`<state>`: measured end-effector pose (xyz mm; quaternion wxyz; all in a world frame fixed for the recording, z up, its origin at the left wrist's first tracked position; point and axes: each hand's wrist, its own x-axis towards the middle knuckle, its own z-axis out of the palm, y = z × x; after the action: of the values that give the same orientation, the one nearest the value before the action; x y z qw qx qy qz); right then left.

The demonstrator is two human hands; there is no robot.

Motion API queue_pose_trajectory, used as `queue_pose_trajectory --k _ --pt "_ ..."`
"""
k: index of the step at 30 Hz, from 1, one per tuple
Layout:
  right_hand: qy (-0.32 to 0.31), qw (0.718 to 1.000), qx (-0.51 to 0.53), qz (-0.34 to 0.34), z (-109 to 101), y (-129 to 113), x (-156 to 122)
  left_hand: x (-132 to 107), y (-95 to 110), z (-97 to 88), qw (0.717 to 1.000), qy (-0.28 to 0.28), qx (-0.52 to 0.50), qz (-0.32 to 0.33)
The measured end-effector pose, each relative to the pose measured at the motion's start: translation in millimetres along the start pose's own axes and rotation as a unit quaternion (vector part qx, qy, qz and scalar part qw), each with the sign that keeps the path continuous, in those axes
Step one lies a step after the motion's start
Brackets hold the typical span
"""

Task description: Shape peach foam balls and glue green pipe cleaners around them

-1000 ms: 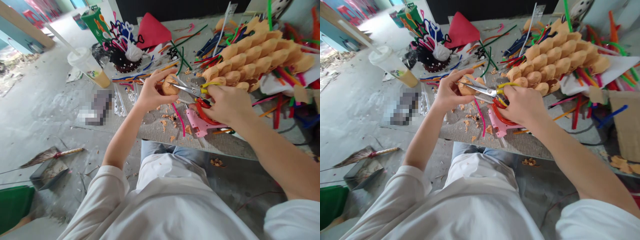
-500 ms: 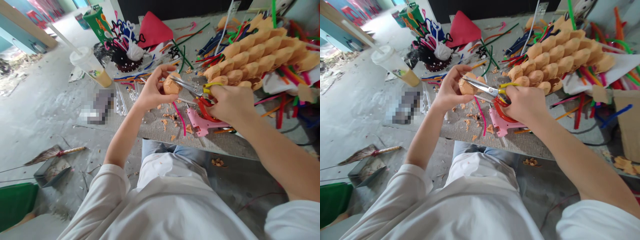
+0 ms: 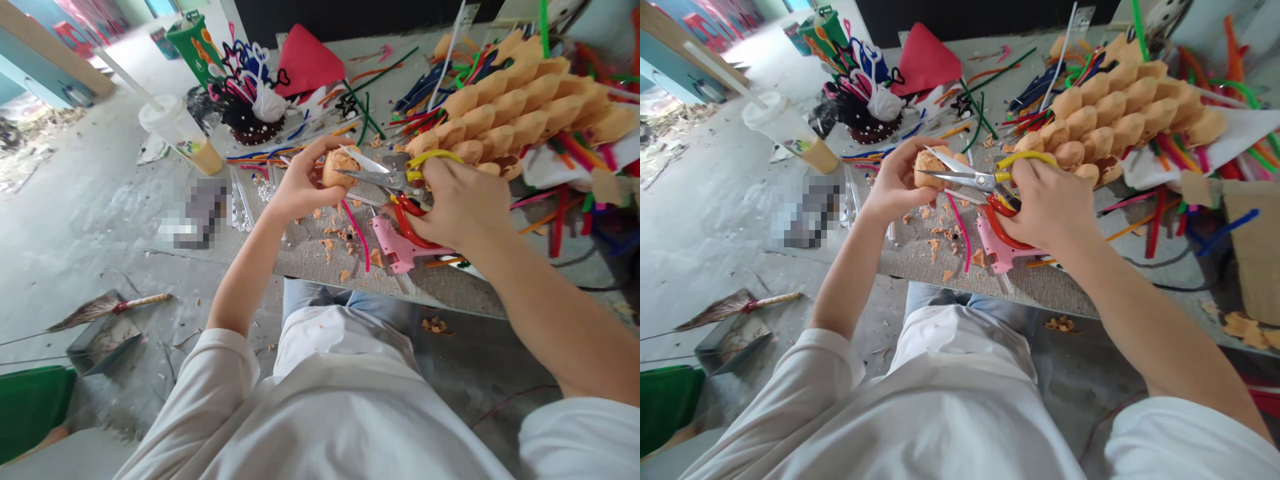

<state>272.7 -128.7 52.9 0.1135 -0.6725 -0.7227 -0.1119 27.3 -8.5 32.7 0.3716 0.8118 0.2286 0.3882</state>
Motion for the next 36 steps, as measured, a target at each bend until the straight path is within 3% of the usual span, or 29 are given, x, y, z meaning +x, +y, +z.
queue_pose_trajectory --k 19,27,32,36 --pt "-0.04 0.999 -0.002 0.014 11 -2 6 3 -3 1.6 0.994 -0.007 -0.103 -0.016" --pt "-0.009 0.999 -0.033 0.008 17 1 8 3 -2 -0.1 0.997 -0.03 -0.064 -0.028" --pt "-0.014 0.999 0.0 0.053 4 -1 4 5 -4 1.1 0.999 0.01 -0.034 -0.019" --pt "-0.007 0.999 -0.007 0.046 1 -7 1 4 -5 4.5 1.0 0.025 -0.001 -0.015"
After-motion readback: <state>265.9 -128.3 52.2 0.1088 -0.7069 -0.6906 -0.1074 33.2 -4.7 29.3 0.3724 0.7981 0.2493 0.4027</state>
